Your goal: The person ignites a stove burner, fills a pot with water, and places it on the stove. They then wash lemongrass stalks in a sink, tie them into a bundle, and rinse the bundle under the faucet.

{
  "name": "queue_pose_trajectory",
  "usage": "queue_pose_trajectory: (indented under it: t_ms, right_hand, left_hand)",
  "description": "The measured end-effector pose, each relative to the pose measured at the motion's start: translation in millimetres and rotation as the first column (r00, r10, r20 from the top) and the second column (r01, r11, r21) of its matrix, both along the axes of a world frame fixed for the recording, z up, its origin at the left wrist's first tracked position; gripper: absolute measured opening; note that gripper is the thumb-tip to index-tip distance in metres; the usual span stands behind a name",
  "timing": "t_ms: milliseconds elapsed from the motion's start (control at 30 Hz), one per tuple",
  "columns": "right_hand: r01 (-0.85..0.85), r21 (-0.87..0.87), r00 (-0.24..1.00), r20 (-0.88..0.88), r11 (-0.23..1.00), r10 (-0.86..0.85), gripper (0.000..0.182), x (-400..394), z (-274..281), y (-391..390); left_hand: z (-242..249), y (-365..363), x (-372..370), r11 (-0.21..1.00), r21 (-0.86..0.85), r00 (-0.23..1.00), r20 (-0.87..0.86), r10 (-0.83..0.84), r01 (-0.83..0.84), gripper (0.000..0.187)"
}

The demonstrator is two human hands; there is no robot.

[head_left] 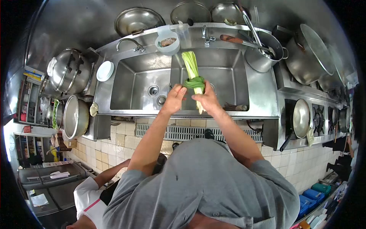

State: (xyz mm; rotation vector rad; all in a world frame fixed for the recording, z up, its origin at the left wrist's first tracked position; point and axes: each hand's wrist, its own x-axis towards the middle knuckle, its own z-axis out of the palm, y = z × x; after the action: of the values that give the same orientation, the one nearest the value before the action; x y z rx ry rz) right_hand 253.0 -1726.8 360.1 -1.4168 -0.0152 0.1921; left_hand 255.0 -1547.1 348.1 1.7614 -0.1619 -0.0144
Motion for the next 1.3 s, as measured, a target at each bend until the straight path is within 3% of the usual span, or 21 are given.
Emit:
queue_pose_trajectory:
  t_ms: [33, 67, 133, 167, 200, 233, 267, 300, 333, 367, 433, 533, 600, 667, 733, 833, 933, 967, 1067, 1167, 1300]
  right_hand:
    - [-0.039, 0.110, 0.999, 0.013, 0.993, 0.038, 0.065, -3.6, -2.1, 2.3]
    - [-0.038, 0.112, 0.999, 0.010, 0.993, 0.037, 0.065, -3.7, -3.9, 1.6]
    - [-0.123, 0.185, 0.992, 0.034, 0.975, 0.119, 0.059, 11.2, -6.7, -5.8]
    - [-0.103, 0.384, 0.988, -0.066, 0.918, 0.139, 0.059, 21.3, -8.9, -12.4]
    - [-0.126, 0.526, 0.961, -0.147, 0.841, 0.236, 0.054, 36.0, -14.5, -21.6]
    - [-0.154, 0.511, 0.950, -0.160, 0.846, 0.269, 0.050, 40.2, -0.3, -23.1]
    - [-0.181, 0.497, 0.938, -0.172, 0.848, 0.301, 0.047, 41.6, 13.0, -23.6]
    - [-0.182, 0.498, 0.938, -0.171, 0.848, 0.301, 0.047, 41.4, 13.1, -14.7]
    - [-0.158, 0.390, 0.979, -0.057, 0.907, 0.196, 0.045, 41.3, 11.0, 0.5]
    - [-0.117, 0.283, 0.992, 0.071, 0.952, 0.100, 0.043, 41.0, 9.5, 13.2]
    - [-0.130, 0.377, 0.989, -0.018, 0.917, 0.147, 0.045, 42.7, 2.7, 29.2]
    - [-0.145, 0.517, 0.961, -0.129, 0.843, 0.244, 0.043, 36.9, 4.1, 44.1]
    - [-0.296, 0.220, 0.950, -0.031, 0.930, 0.310, 0.034, 35.7, 20.5, 43.3]
    - [-0.344, 0.185, 0.928, -0.083, 0.921, 0.363, 0.024, 23.5, 51.9, 29.4]
    - [-0.296, 0.307, 0.936, -0.097, 0.904, 0.339, 0.022, 23.6, 47.3, 18.2]
    - [-0.408, 0.236, 0.900, -0.061, 0.882, 0.433, 0.033, 31.0, 43.6, -5.2]
    - [-0.494, 0.229, 0.869, 0.097, 0.839, 0.485, 0.037, 34.6, 38.3, -1.8]
    - [-0.444, 0.483, 0.880, 0.075, 0.755, 0.470, 0.043, 32.8, 22.4, 7.2]
    - [-0.513, 0.550, 0.783, -0.015, 0.659, 0.622, 0.044, 34.9, 48.9, 7.5]
    - [-0.624, 0.500, 0.706, 0.032, 0.600, 0.707, 0.042, 42.7, 65.1, 5.4]
    - [-0.762, 0.362, 0.596, 0.072, 0.536, 0.800, 0.039, 50.1, 115.2, -7.2]
  left_hand:
    - [5.3, 2.9, 2.3, 0.989, -0.139, 0.973, -0.216, -0.087, 0.058, 0.027]
    - [8.5, 2.5, 1.7, 0.989, -0.138, 0.972, -0.219, -0.088, 0.059, 0.027]
    - [33.7, -5.4, 5.5, 0.959, 0.278, 0.992, 0.095, -0.081, 0.052, 0.024]
    - [42.3, -1.7, 6.9, 0.960, 0.277, 0.992, 0.097, -0.077, 0.048, 0.024]
    - [50.8, 5.7, 9.9, 0.862, 0.494, 0.984, 0.067, -0.166, 0.112, 0.025]
    - [59.7, 8.5, 11.3, 0.712, 0.681, 0.969, 0.015, -0.245, 0.169, 0.027]
    - [67.2, 6.5, 12.1, 0.711, 0.683, 0.969, 0.018, -0.246, 0.167, 0.027]
    - [75.4, 3.4, 11.3, 0.598, 0.786, 0.966, -0.001, -0.257, 0.159, 0.027]
    - [79.3, 1.4, 11.4, 0.471, 0.870, 0.964, -0.021, -0.264, 0.148, 0.028]
    - [80.4, 3.8, 14.6, 0.470, 0.871, 0.965, -0.019, -0.262, 0.145, 0.028]
    - [85.3, 17.7, 28.1, 0.233, 0.965, 0.956, -0.049, -0.288, 0.120, 0.029]
    - [88.0, 43.0, 34.1, 0.098, 0.988, 0.910, -0.069, -0.409, 0.119, 0.030]
    - [95.0, 66.0, 44.5, 0.155, 0.987, 0.849, 0.054, -0.525, 0.032, 0.029]
    - [105.9, 72.7, 34.7, 0.281, 0.959, 0.713, 0.227, -0.664, -0.043, 0.026]
    - [105.8, 58.3, 26.1, 0.363, 0.931, 0.724, 0.276, -0.632, -0.038, 0.025]
    - [88.5, 40.6, 12.5, 0.559, 0.825, 0.871, 0.210, -0.443, 0.086, 0.028]
    - [79.6, 37.6, 7.8, 0.600, 0.799, 0.869, 0.269, -0.416, 0.039, 0.029]
    - [80.4, 39.6, 7.9, 0.604, 0.796, 0.871, 0.267, -0.412, 0.041, 0.029]
    - [108.9, 52.4, 19.2, 0.487, 0.871, 0.770, 0.355, -0.531, -0.065, 0.031]
    - [137.0, 57.5, 23.8, 0.469, 0.872, 0.544, 0.464, -0.700, -0.140, 0.035]
    - [180.8, 70.1, 29.9, 0.448, 0.878, 0.412, 0.475, -0.778, -0.168, 0.038]
